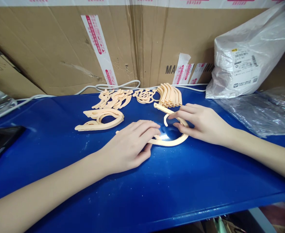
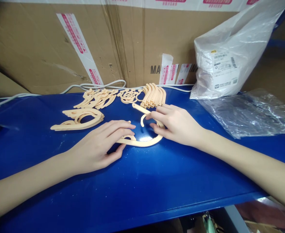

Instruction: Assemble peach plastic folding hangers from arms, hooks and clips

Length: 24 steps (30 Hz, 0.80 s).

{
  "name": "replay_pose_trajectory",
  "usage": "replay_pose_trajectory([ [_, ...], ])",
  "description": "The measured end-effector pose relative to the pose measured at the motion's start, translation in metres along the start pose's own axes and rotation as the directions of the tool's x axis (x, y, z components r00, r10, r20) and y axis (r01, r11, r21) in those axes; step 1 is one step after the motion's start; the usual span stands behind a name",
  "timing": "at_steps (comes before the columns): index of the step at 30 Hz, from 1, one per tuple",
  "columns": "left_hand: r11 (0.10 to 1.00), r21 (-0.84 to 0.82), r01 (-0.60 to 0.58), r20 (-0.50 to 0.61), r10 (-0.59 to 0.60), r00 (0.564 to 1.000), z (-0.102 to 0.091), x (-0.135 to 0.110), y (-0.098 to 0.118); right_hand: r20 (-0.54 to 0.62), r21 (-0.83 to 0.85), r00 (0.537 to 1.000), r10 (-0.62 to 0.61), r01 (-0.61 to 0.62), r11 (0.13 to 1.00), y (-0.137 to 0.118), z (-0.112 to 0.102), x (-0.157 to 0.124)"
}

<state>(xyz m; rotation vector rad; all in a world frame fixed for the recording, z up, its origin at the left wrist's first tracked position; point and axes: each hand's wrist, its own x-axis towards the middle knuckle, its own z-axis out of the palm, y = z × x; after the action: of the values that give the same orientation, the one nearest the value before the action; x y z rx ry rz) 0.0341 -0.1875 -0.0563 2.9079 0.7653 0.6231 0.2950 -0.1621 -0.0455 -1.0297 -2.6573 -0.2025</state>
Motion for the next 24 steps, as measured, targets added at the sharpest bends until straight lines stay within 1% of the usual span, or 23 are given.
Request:
replay_pose_trajectory([
  [3,0.997,0.043,0.062,-0.033,-0.061,0.998,0.0014,-0.0010,-0.0019,0.035,0.019,0.997,-0.069,0.069,0.997,-0.0018,-0.0001,0.0000],
  [9,0.978,0.199,0.070,-0.131,-0.044,0.990,0.0007,-0.0009,-0.0029,0.061,0.068,0.986,-0.158,0.153,0.986,-0.0050,-0.0006,-0.0002],
  [12,0.936,0.344,0.078,-0.154,-0.026,0.988,-0.0009,-0.0006,-0.0020,0.057,0.078,0.983,-0.174,0.169,0.982,-0.0058,-0.0002,-0.0005],
  [15,0.885,0.460,0.075,-0.143,-0.009,0.990,-0.0018,-0.0018,-0.0023,0.045,0.087,0.980,-0.194,0.189,0.978,-0.0066,0.0006,-0.0009],
  [18,0.872,0.486,0.059,-0.139,0.011,0.990,-0.0009,-0.0032,-0.0041,0.012,0.082,0.974,-0.226,0.224,0.971,-0.0080,0.0010,-0.0011],
  [21,0.875,0.479,0.071,-0.150,0.002,0.989,0.0006,-0.0036,-0.0053,-0.026,0.076,0.969,-0.247,0.248,0.966,-0.0096,0.0007,-0.0018],
  [24,0.878,0.472,0.085,-0.164,-0.007,0.986,0.0009,-0.0032,-0.0046,-0.037,0.089,0.968,-0.248,0.250,0.964,-0.0105,-0.0002,-0.0032],
])
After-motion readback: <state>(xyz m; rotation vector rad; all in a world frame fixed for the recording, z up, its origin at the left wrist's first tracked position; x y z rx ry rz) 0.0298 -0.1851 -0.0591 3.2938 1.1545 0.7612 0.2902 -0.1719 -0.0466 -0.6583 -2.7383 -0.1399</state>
